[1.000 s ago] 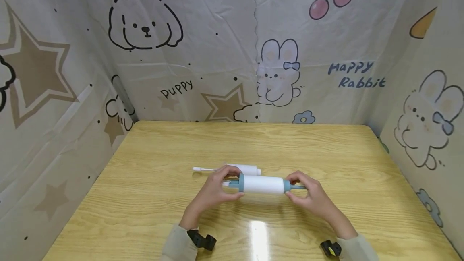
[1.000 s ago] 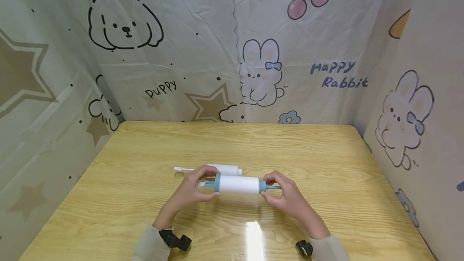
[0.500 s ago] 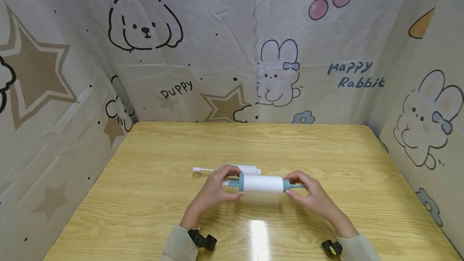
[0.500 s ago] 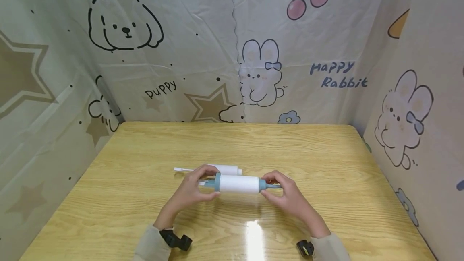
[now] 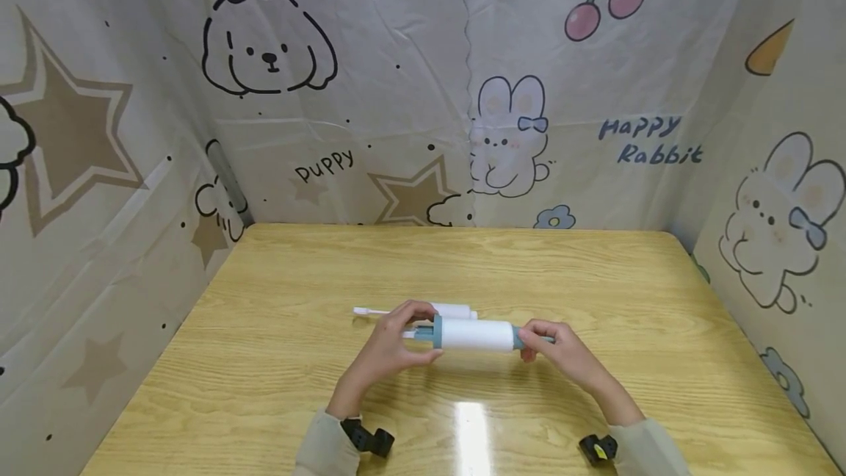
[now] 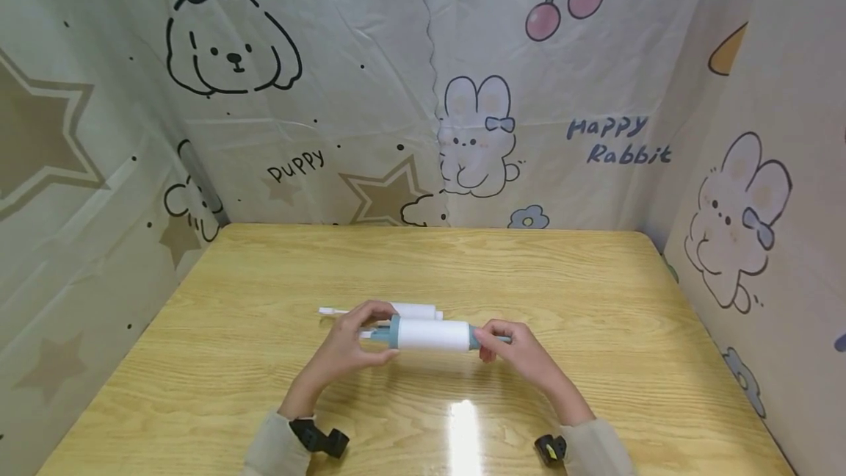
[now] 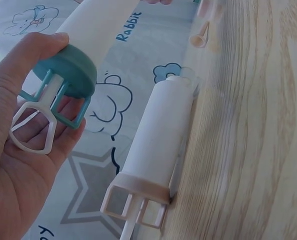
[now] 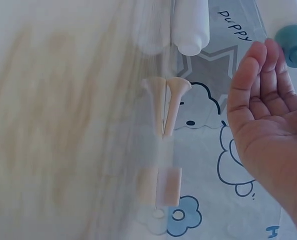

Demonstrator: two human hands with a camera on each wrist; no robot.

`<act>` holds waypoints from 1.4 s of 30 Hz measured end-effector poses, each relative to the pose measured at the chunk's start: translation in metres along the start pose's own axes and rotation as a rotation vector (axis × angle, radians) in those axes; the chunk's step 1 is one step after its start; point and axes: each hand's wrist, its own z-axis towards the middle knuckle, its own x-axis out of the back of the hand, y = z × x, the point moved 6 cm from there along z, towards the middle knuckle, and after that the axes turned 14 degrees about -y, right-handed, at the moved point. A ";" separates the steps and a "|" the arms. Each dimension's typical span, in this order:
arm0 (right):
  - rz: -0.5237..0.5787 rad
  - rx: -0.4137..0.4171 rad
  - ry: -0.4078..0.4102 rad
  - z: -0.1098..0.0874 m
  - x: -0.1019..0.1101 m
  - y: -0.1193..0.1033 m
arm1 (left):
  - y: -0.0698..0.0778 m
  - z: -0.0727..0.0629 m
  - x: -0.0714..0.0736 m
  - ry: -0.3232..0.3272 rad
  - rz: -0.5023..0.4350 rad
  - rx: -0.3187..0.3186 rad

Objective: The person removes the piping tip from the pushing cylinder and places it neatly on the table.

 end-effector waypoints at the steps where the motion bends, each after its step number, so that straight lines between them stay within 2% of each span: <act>1: 0.009 -0.008 -0.003 0.000 0.000 0.001 | 0.000 0.000 0.000 0.000 0.004 0.000; 10: 0.034 -0.026 -0.012 0.000 -0.003 0.000 | 0.000 -0.001 0.001 0.008 0.020 0.022; 19: -0.008 -0.051 0.059 0.000 -0.003 -0.002 | -0.004 -0.003 0.003 0.007 -0.027 0.037; 26: -0.140 0.040 0.134 -0.001 -0.001 -0.008 | -0.007 -0.003 0.003 0.017 -0.032 0.032; 29: -0.210 0.125 0.158 -0.001 -0.002 -0.012 | -0.008 -0.002 0.002 0.020 -0.035 0.030; 33: -0.312 0.277 0.191 -0.002 -0.004 -0.021 | -0.009 -0.002 0.003 0.018 -0.048 0.022; 35: -0.340 0.323 0.197 -0.002 -0.005 -0.025 | -0.009 -0.002 0.003 0.013 -0.062 0.019; 39: -0.354 0.355 0.191 -0.002 -0.006 -0.027 | -0.010 -0.002 0.003 0.004 -0.082 0.018; 42: -0.326 0.317 0.174 -0.002 -0.006 -0.026 | -0.011 -0.002 0.003 0.005 -0.076 0.027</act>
